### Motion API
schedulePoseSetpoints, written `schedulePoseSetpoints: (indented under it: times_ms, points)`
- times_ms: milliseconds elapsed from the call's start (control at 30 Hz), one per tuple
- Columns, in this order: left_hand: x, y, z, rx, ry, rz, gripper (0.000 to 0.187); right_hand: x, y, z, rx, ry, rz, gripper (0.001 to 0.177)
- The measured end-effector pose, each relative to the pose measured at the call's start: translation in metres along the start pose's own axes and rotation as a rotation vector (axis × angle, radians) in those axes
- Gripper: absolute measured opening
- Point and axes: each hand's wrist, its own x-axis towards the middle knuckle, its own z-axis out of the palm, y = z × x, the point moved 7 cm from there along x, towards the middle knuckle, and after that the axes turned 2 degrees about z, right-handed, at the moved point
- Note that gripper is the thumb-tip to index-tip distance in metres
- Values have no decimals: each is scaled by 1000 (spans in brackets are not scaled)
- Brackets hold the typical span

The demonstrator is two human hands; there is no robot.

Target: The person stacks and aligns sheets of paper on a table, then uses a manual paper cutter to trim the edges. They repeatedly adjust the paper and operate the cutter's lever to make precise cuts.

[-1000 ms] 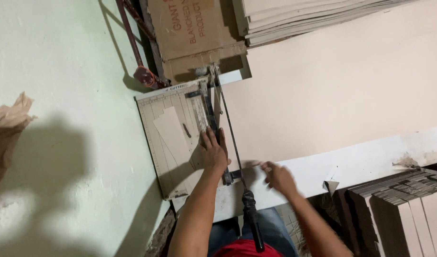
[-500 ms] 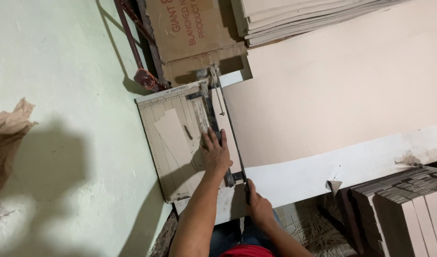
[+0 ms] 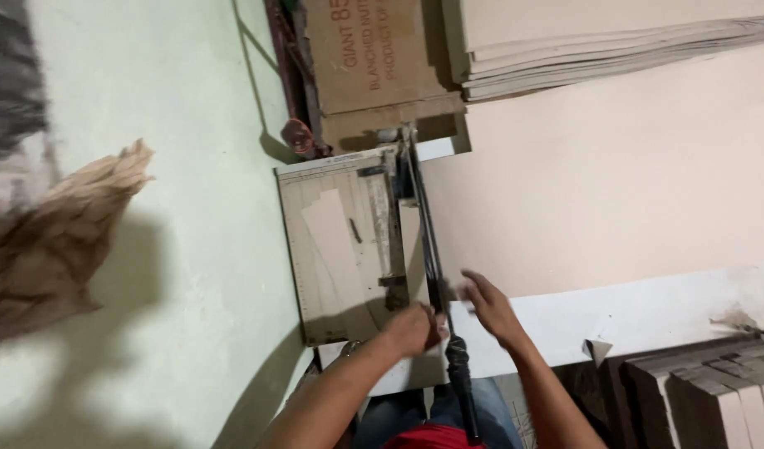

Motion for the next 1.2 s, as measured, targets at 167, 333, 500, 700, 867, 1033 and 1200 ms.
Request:
schedulePoseSetpoints:
  times_ms: [167, 333, 500, 700, 867, 1033, 1200]
  points:
    - [-112, -11, 119, -2468, -48, -647, 32, 96, 20, 84, -123, -177, -336, 52]
    - [-121, 55, 86, -2952, -26, -182, 9, 88, 24, 96, -6, -77, -518, 36]
    - [-139, 103, 89, -2927, -206, 15, 10, 4, -33, 51, 416, -257, -158, 56]
    - [-174, 112, 158, -3121, -370, -145, 26, 58, 199, 19, 926, 381, 287, 46]
    - [-185, 106, 181, -3471, -803, -282, 38, 62, 199, -21, 1302, 264, 244, 21]
    - [-164, 92, 182, -3353, -583, -366, 35, 35, 210, -33, 1287, 191, 138, 31]
    - [-148, 95, 175, -3482, -721, -275, 26, 16, 188, -9, 1050, 37, 217, 26]
